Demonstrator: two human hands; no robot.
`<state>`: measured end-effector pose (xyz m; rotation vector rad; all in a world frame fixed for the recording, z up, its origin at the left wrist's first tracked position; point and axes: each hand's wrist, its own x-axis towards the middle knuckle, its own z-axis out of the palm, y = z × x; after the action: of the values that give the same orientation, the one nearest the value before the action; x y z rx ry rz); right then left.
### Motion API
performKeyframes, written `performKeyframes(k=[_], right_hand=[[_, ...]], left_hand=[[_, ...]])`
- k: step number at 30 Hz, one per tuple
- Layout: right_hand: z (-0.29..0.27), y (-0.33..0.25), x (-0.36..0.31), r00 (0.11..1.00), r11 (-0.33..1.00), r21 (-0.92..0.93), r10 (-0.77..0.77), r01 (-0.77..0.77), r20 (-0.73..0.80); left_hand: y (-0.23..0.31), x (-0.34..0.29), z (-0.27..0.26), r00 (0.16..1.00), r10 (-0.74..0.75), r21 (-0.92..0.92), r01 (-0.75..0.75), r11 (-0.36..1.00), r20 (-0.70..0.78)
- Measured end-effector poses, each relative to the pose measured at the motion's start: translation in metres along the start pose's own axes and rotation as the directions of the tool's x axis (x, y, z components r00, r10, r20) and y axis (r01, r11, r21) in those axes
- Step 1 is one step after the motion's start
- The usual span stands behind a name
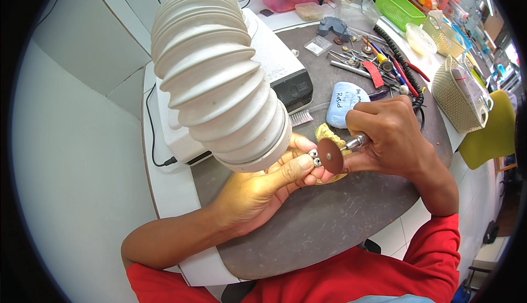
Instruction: The person uses a rotary tool to grind and smooth a small metal component attached to a yellow denture base. They repeatedly switch between grinding and fitting the denture against a blue opposing mold to check alignment.
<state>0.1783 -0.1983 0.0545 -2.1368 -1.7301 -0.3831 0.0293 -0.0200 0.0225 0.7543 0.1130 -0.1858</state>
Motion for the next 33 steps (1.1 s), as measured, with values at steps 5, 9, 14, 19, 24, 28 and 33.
performKeyframes(k=[5,9,14,19,24,28,33], right_hand=[[0.0015,-0.0002,-0.0010,1.000,1.000,-0.011,0.007,-0.007,0.000],[0.0018,-0.0011,-0.0010,1.000,1.000,-0.021,0.009,-0.008,0.008],[0.0014,-0.0008,-0.0007,1.000,1.000,-0.013,0.000,0.000,-0.004],[0.0013,-0.0010,-0.0004,1.000,1.000,-0.008,0.006,-0.006,0.005],[0.0002,-0.0012,-0.0006,1.000,1.000,-0.020,0.006,-0.006,0.024],[0.0000,-0.0005,-0.0005,1.000,1.000,0.007,0.013,-0.013,-0.009],[0.0000,0.0001,-0.0007,1.000,1.000,0.002,0.012,-0.012,0.006]], left_hand=[[-0.0001,-0.0003,0.0001,1.000,0.004,0.016,-0.004,1.000,0.003],[0.0011,-0.0002,0.0019,1.000,0.005,0.021,-0.005,1.000,0.011],[0.0007,0.0002,0.0011,1.000,0.006,0.016,-0.006,1.000,0.014],[-0.0017,-0.0003,-0.0004,1.000,0.021,0.005,-0.021,1.000,0.004],[-0.0014,0.0001,-0.0006,1.000,0.019,0.011,-0.019,1.000,0.016],[-0.0004,0.0000,0.0004,1.000,0.018,0.003,-0.018,1.000,0.013],[-0.0003,0.0003,-0.0001,1.000,0.014,-0.002,-0.014,1.000,0.013]])
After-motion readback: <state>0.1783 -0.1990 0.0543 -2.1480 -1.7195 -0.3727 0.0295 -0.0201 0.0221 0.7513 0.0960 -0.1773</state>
